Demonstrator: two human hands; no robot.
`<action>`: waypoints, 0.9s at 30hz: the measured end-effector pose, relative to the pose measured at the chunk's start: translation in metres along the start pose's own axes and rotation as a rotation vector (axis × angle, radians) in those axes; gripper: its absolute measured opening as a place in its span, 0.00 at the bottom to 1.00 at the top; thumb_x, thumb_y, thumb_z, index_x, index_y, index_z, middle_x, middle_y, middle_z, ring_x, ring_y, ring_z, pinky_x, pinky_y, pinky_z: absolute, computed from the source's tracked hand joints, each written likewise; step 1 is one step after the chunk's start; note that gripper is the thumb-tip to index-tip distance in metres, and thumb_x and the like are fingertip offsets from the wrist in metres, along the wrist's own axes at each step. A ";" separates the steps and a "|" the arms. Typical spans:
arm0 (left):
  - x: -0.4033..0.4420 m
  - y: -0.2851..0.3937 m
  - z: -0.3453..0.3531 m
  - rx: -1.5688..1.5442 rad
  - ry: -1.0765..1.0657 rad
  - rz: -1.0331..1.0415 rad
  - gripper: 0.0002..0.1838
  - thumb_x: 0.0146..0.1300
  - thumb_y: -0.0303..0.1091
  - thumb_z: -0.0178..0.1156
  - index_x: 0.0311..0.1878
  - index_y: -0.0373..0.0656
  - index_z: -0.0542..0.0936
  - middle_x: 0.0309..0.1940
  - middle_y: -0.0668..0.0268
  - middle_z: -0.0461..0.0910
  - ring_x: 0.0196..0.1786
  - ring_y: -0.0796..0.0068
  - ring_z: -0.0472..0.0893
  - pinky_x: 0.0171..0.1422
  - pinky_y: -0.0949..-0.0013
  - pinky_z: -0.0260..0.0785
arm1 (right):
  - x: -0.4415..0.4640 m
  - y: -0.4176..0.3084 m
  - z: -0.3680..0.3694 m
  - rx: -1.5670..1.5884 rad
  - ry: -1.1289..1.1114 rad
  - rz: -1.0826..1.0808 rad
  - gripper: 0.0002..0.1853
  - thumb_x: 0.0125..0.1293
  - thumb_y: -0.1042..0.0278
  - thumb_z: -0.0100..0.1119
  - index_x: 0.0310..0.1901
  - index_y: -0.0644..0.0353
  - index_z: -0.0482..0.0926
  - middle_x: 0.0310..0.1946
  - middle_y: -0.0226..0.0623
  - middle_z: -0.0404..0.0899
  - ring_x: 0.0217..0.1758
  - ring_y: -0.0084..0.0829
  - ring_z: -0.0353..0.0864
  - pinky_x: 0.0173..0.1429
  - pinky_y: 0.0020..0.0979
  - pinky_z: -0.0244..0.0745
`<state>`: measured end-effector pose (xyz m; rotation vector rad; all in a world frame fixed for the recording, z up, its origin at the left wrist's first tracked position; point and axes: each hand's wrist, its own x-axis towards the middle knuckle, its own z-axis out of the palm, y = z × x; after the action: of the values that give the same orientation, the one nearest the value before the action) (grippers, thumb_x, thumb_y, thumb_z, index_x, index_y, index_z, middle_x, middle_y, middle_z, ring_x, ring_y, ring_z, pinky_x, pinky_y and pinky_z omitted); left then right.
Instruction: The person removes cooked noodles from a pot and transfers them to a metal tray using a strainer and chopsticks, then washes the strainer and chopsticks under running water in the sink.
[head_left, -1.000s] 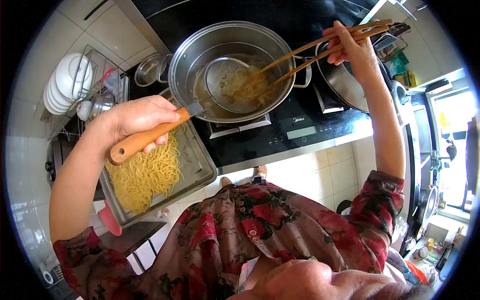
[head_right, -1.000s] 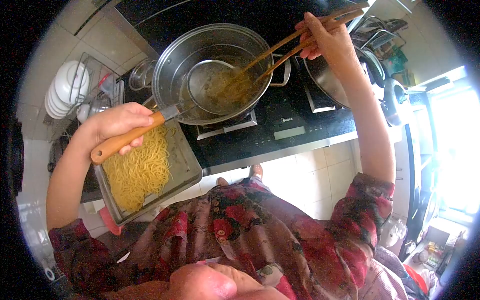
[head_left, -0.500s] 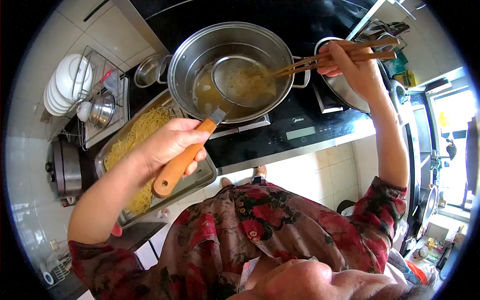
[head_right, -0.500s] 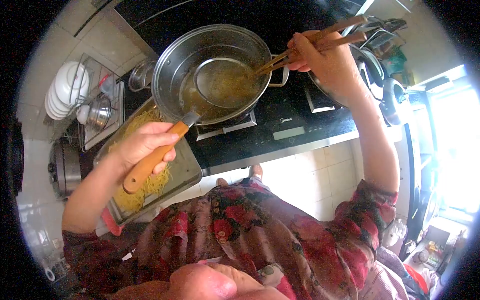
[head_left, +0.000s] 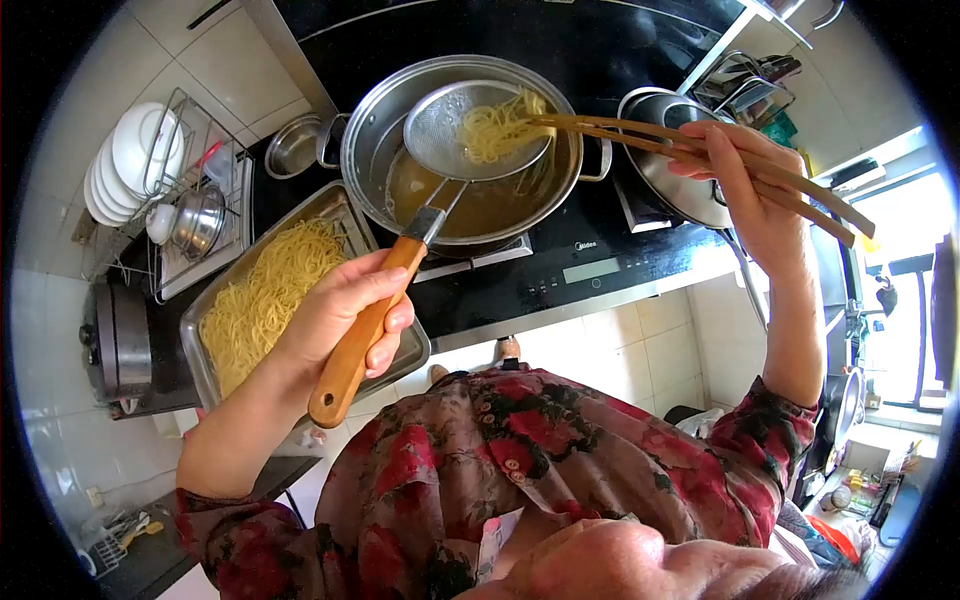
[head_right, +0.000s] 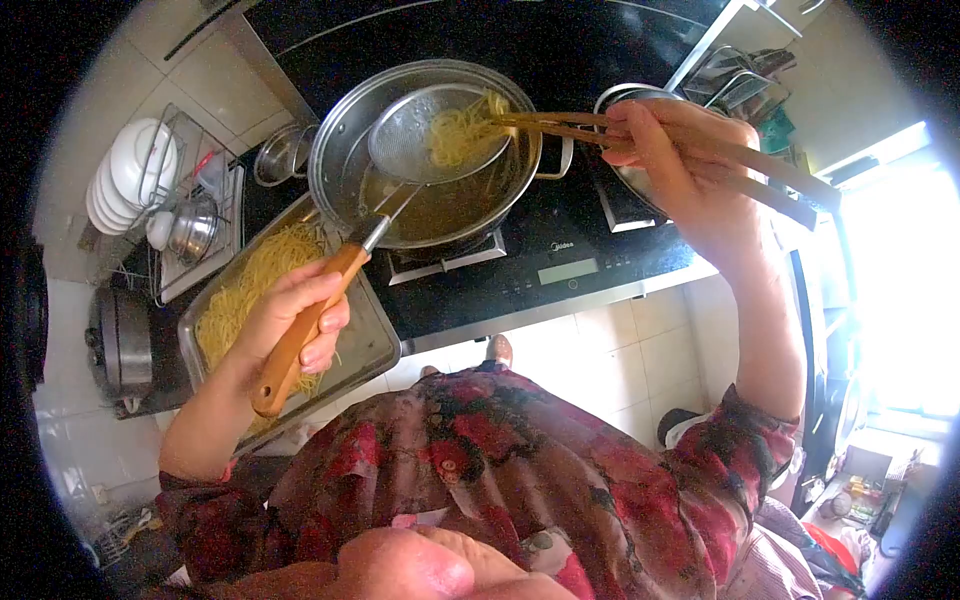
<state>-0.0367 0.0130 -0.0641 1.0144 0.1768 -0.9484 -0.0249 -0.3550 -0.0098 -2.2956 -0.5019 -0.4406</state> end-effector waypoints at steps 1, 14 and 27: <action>-0.003 0.000 0.000 0.000 -0.003 0.004 0.15 0.70 0.37 0.51 0.56 0.44 0.69 0.24 0.67 0.71 0.13 0.79 0.71 0.15 0.76 0.65 | 0.000 -0.003 -0.002 -0.003 0.000 -0.004 0.13 0.72 0.66 0.50 0.47 0.65 0.81 0.38 0.43 0.85 0.40 0.32 0.87 0.48 0.25 0.81; -0.037 -0.011 0.007 -0.112 0.005 0.144 0.18 0.72 0.38 0.47 0.63 0.46 0.67 0.22 0.68 0.71 0.10 0.79 0.69 0.11 0.74 0.62 | 0.007 -0.025 -0.018 0.107 0.030 -0.182 0.12 0.71 0.69 0.53 0.47 0.68 0.81 0.41 0.46 0.84 0.41 0.32 0.87 0.44 0.26 0.83; -0.055 -0.026 0.033 -0.200 0.089 0.260 0.21 0.72 0.36 0.45 0.65 0.44 0.66 0.20 0.69 0.70 0.09 0.78 0.70 0.11 0.74 0.64 | 0.024 -0.019 -0.039 0.040 -0.007 -0.263 0.15 0.74 0.68 0.45 0.49 0.67 0.80 0.42 0.48 0.83 0.43 0.41 0.86 0.52 0.34 0.81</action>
<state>-0.0988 0.0148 -0.0328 0.8703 0.2049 -0.6363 -0.0194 -0.3659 0.0384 -2.2019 -0.8137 -0.5441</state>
